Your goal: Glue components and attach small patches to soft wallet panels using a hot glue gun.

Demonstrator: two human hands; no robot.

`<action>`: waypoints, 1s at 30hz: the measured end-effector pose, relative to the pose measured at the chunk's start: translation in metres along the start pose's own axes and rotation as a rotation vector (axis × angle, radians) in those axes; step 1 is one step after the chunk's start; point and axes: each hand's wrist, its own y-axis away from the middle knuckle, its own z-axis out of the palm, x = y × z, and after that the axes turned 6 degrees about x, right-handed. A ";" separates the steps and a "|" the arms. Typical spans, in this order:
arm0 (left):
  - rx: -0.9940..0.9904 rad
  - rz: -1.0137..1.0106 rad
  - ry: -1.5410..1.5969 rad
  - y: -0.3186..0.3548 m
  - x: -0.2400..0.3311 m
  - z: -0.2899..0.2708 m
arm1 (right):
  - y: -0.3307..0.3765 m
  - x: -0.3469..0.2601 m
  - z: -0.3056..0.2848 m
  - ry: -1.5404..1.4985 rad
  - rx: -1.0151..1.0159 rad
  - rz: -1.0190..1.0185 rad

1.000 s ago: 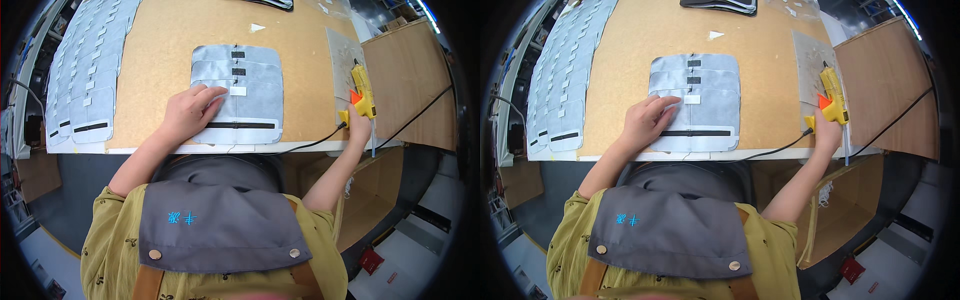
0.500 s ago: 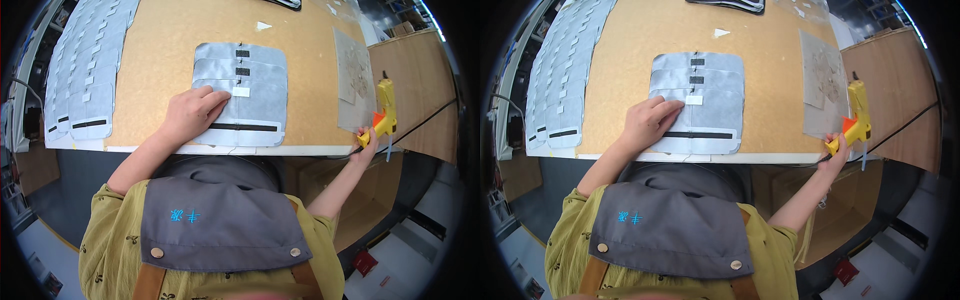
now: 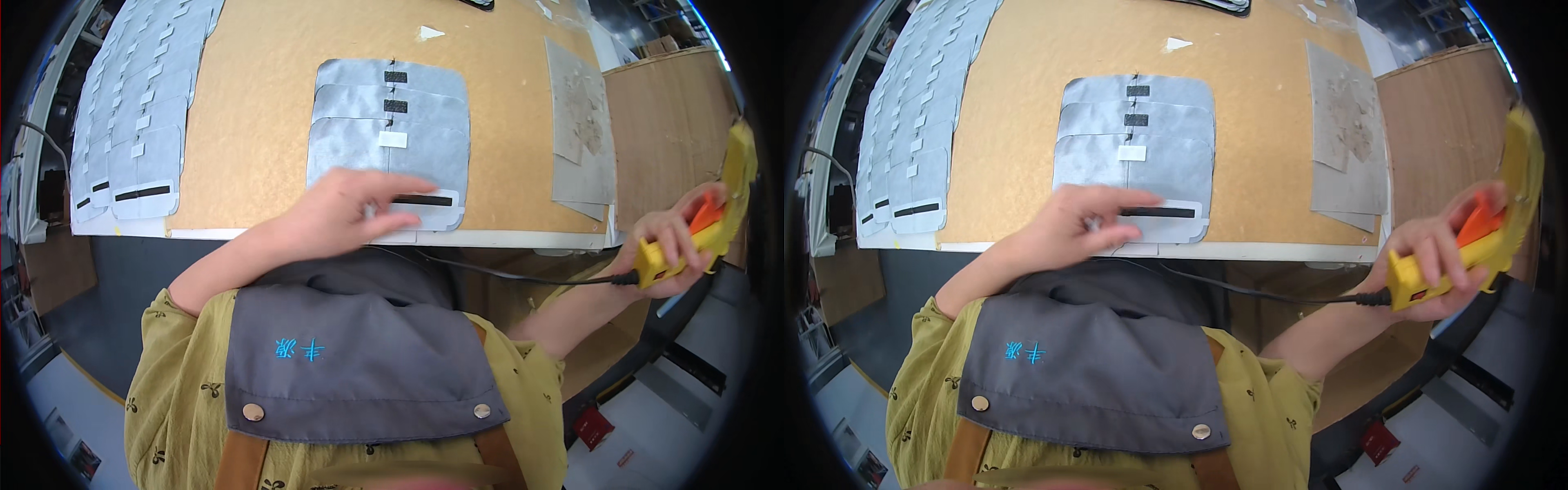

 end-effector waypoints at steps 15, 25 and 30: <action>-0.276 -0.208 -0.100 0.093 0.002 -0.108 | -0.066 0.007 0.016 0.380 -0.065 0.390; -0.434 -0.276 -0.212 0.071 -0.003 -0.140 | 0.022 0.087 -0.001 0.868 -0.027 0.564; -0.129 -0.037 -0.423 0.028 -0.026 -0.124 | 0.030 0.099 0.004 0.829 0.009 0.844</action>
